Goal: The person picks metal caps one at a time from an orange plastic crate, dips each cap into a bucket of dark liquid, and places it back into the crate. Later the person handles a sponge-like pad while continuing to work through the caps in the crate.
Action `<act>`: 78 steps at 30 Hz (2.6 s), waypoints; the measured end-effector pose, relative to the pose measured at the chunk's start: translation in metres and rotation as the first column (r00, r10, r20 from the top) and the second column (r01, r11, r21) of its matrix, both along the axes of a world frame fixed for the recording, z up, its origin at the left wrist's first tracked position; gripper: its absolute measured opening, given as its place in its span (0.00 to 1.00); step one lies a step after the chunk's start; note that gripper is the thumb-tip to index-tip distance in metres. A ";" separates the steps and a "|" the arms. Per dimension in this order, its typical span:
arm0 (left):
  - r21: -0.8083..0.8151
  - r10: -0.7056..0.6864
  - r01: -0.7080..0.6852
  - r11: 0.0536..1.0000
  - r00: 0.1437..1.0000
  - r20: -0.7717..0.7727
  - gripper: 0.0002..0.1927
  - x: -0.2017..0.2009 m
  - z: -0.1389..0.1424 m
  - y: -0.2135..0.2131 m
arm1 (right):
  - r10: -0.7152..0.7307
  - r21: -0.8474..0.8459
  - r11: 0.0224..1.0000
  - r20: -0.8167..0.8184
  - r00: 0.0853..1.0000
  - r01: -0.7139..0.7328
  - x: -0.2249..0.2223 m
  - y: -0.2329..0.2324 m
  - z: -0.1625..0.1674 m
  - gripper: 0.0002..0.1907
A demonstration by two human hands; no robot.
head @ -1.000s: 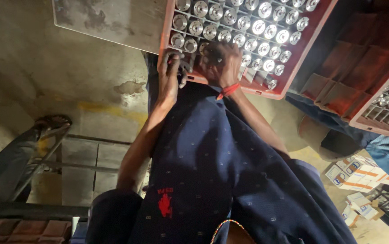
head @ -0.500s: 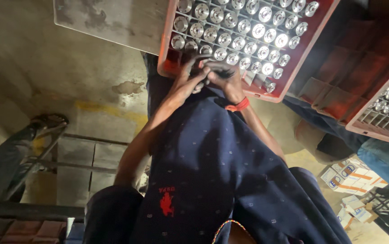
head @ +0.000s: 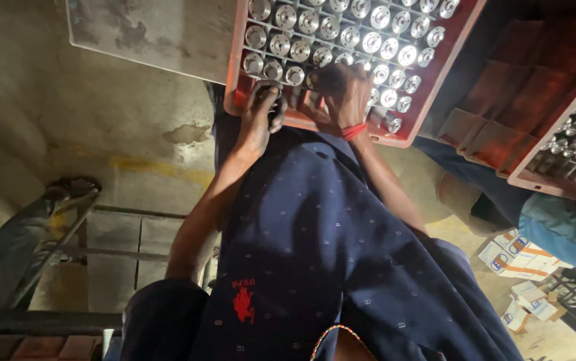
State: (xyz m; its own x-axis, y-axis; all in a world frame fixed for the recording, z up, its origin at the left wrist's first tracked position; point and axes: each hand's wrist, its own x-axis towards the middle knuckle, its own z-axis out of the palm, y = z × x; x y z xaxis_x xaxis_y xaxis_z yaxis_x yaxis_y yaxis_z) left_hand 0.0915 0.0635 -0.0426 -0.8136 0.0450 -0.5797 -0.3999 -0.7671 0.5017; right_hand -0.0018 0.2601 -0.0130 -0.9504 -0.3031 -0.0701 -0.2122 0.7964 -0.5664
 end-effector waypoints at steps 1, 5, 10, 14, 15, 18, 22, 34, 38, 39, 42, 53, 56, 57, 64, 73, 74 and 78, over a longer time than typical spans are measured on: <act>-0.013 -0.007 0.007 1.000 1.000 -0.008 0.05 -0.001 0.003 0.001 | -0.003 -0.030 1.000 -0.040 0.999 0.002 -0.003 -0.001 0.001 0.07; -0.072 -0.089 0.084 0.994 0.994 -0.070 0.09 -0.008 0.018 0.003 | -0.234 -0.331 0.903 0.155 0.960 0.274 0.005 -0.001 0.011 0.07; -0.095 -0.325 0.322 0.942 0.946 -0.014 0.18 -0.015 0.033 0.015 | 0.131 -0.613 0.544 0.737 0.663 0.573 0.036 0.003 0.010 0.14; -0.086 -0.225 0.229 0.970 0.973 0.046 0.11 -0.015 0.024 0.023 | -0.113 -0.616 0.625 0.536 0.837 0.479 0.042 0.021 -0.011 0.10; 0.003 -0.148 0.148 0.989 0.988 0.047 0.12 -0.015 0.018 0.021 | -0.217 -0.615 0.642 0.427 0.878 0.458 0.041 0.029 -0.015 0.10; 0.219 -0.005 -0.023 0.976 0.992 0.125 0.15 -0.016 0.003 0.014 | -0.321 -0.589 0.595 0.449 0.834 0.547 0.037 0.053 -0.017 0.10; 0.253 -0.062 0.028 0.967 0.990 0.128 0.12 -0.013 -0.001 0.013 | -0.076 -0.138 0.988 -0.094 0.993 0.063 0.027 0.059 -0.008 0.10; -0.070 -0.253 0.249 0.966 0.966 -0.060 0.18 -0.022 0.018 0.028 | -0.146 -0.202 0.968 0.033 0.989 0.149 0.010 0.035 0.020 0.10; -0.499 -0.339 0.135 0.856 0.876 -0.344 0.18 -0.027 0.019 0.045 | -0.094 -0.519 0.758 0.513 0.853 0.395 0.032 0.035 0.019 0.13; -0.493 -0.380 0.207 0.845 0.881 -0.281 0.20 -0.027 0.019 0.047 | 0.008 -0.555 0.710 0.622 0.783 0.434 0.036 0.035 0.017 0.14; -0.452 -0.453 0.341 0.825 0.876 -0.167 0.22 -0.028 0.015 0.056 | 0.156 -0.686 0.536 0.653 0.741 0.492 0.043 0.036 0.007 0.16; -0.066 -0.122 0.117 0.991 0.990 -0.076 0.17 -0.026 0.000 0.042 | -0.243 -0.322 0.914 0.049 0.969 0.245 0.042 0.101 -0.010 0.16; -0.106 -0.122 0.126 0.986 0.991 0.051 0.14 -0.028 0.003 0.045 | -0.094 -0.137 0.987 -0.069 0.993 0.084 0.038 0.105 -0.018 0.13; -0.113 -0.124 0.127 0.985 0.992 0.032 0.13 -0.028 0.005 0.046 | -0.080 -0.110 0.991 -0.059 0.995 0.074 0.035 0.104 -0.022 0.11; -0.213 -0.223 0.205 0.955 0.973 -0.066 0.12 -0.033 0.012 0.048 | -0.031 -0.031 0.999 -0.043 0.999 0.030 0.013 0.102 -0.029 0.13; -0.176 -0.325 0.302 0.937 0.938 -0.123 0.17 -0.041 0.019 0.048 | -0.120 -0.135 0.983 0.032 0.992 0.123 0.013 0.078 0.001 0.16; -0.167 -0.352 0.329 0.929 0.927 -0.132 0.18 -0.043 0.023 0.048 | -0.194 -0.278 0.933 0.149 0.970 0.230 0.013 0.077 0.005 0.15; -0.237 -0.490 0.445 0.863 0.852 -0.183 0.23 -0.046 0.036 0.053 | -0.194 -0.536 0.738 0.413 0.890 0.410 0.027 0.074 0.014 0.11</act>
